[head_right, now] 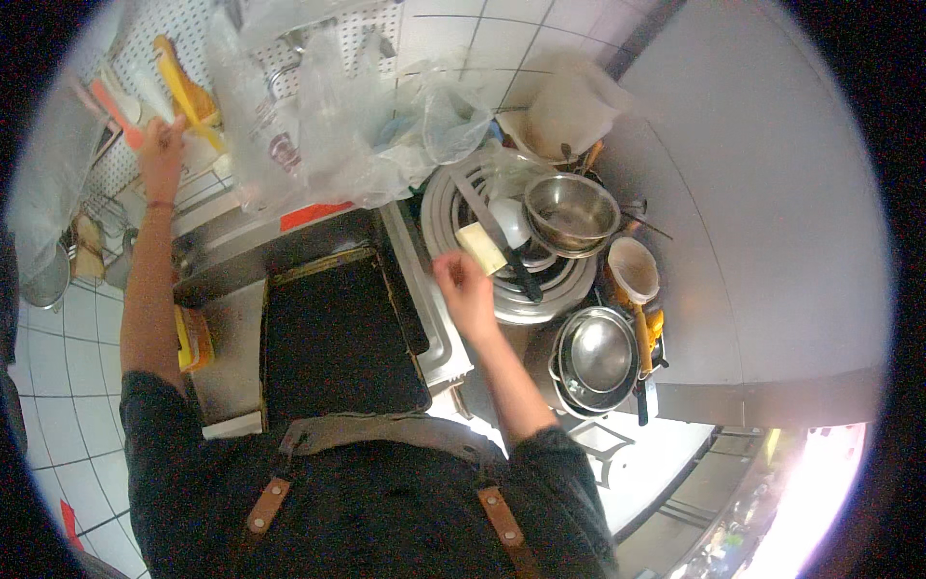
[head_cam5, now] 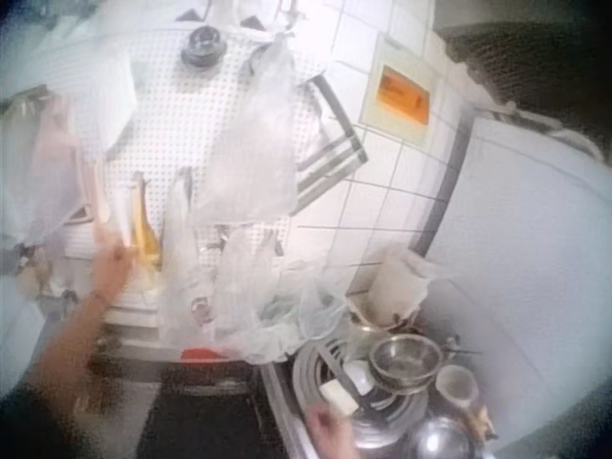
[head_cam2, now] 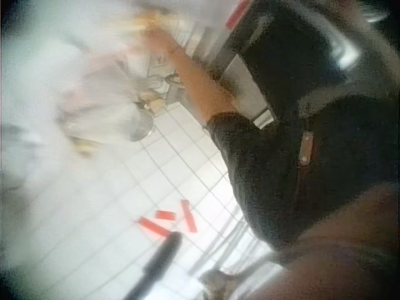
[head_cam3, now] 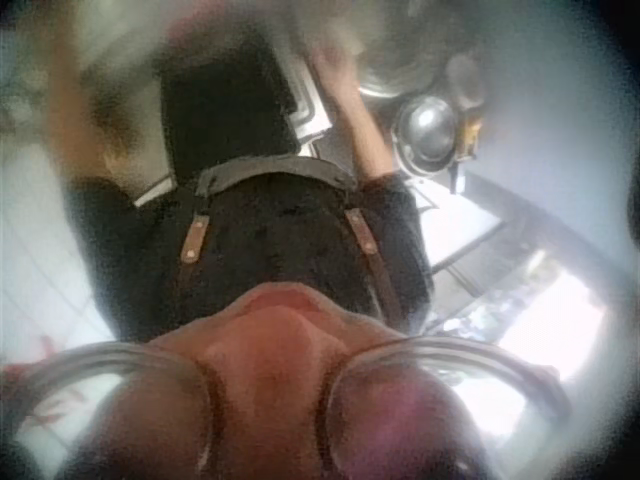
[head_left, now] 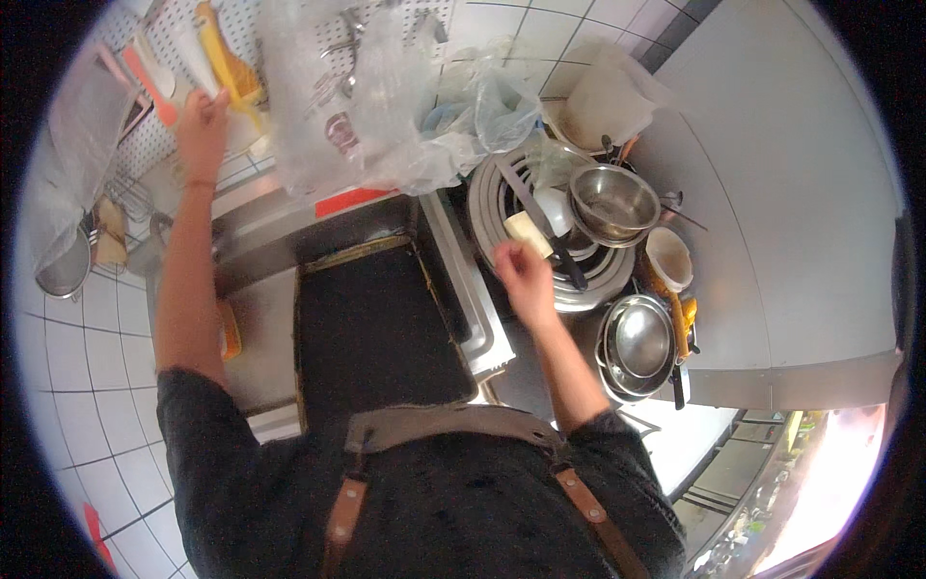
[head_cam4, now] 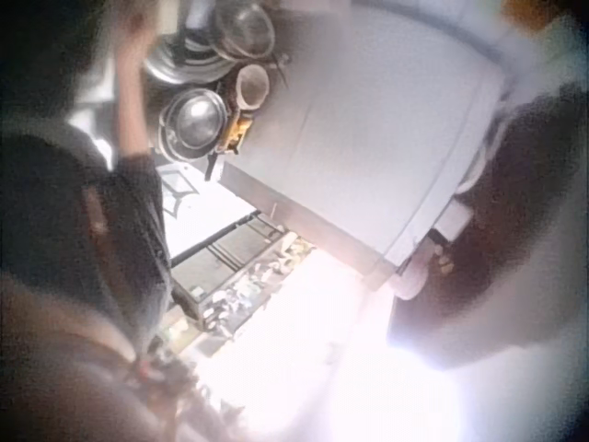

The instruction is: The person mixes a white cream in a metal bowl, then transfers it into a plastic piping bag. They pipe the cream into small dollops on a yellow cutting board, refill the bag, and continue piping more dollops.

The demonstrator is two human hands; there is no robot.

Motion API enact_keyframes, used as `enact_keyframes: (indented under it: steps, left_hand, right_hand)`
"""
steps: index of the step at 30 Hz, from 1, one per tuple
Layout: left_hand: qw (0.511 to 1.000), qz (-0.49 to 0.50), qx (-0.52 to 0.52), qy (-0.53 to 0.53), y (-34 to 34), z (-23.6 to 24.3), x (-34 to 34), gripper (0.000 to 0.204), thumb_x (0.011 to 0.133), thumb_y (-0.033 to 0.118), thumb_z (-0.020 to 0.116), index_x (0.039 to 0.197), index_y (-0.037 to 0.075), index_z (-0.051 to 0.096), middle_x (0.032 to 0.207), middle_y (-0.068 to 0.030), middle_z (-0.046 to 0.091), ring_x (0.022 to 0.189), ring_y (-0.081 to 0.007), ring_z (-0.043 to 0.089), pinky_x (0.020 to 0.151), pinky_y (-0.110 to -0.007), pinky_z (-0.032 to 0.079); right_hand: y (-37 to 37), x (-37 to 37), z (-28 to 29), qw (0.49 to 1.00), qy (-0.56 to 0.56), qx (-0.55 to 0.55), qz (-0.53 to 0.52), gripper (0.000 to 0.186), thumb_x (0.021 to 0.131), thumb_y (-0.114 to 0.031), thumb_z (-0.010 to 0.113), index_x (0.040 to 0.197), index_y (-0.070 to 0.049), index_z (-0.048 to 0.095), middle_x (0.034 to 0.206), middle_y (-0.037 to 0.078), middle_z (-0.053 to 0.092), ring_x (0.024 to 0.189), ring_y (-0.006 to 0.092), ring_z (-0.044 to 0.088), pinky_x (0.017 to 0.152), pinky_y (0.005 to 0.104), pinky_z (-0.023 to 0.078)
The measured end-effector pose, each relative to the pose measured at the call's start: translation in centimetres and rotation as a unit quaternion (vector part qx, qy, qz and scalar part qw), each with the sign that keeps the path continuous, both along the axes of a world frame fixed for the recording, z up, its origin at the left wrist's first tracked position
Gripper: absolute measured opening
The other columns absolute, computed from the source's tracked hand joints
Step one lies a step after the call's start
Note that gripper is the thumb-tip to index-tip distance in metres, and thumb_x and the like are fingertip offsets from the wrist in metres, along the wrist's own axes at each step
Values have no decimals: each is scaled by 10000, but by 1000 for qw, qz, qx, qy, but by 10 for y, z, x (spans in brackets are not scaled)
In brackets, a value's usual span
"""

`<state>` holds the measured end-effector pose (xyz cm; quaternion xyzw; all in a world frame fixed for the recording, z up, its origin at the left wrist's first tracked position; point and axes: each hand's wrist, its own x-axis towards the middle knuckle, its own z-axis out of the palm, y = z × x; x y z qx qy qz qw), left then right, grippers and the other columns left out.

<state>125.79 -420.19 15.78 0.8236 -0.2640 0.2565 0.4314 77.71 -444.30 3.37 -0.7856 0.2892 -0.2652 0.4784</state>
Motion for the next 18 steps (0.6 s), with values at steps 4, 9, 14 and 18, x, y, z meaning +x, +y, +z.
enact_keyframes:
  steps: [4, 9, 14, 18]
  left_hand:
    - [989, -79, -127, 12, 25, 21, -49, 228, 1018, 244, 621, 1050, 19, 601, 931, -65, 668, 884, -127, 609, 824, -309, 484]
    - [981, -81, -174, -22, 83, 36, -140, 201, 1052, 215, 554, 1069, 15, 555, 990, -67, 630, 948, -155, 577, 887, -320, 467]
    - [969, 41, -185, 160, 147, 7, -248, 284, 1082, 330, 492, 1092, 50, 537, 982, -51, 605, 936, -134, 551, 856, -316, 458]
    - [943, 91, -231, 221, 186, -51, -332, 332, 1073, 319, 512, 1204, 17, 556, 913, -23, 519, 839, -111, 493, 770, -284, 442]
  right_hand:
    - [-95, 64, 27, 981, -129, -104, -99, 195, 925, -74, 675, 1101, -10, 623, 983, 79, 681, 828, 138, 641, 731, 287, 519]
    - [-205, 121, 48, 910, -158, -323, -204, 389, 853, -38, 656, 1223, -47, 537, 1173, 148, 600, 954, 307, 636, 770, 425, 533]
    - [-280, 146, 70, 894, -38, -389, -221, 420, 832, -55, 629, 1237, -73, 519, 1277, 165, 562, 1088, 381, 608, 851, 485, 550]
    - [-294, 166, 66, 865, -43, -484, -120, 390, 847, -73, 624, 1227, -81, 538, 1267, 151, 576, 1072, 366, 622, 846, 467, 557]
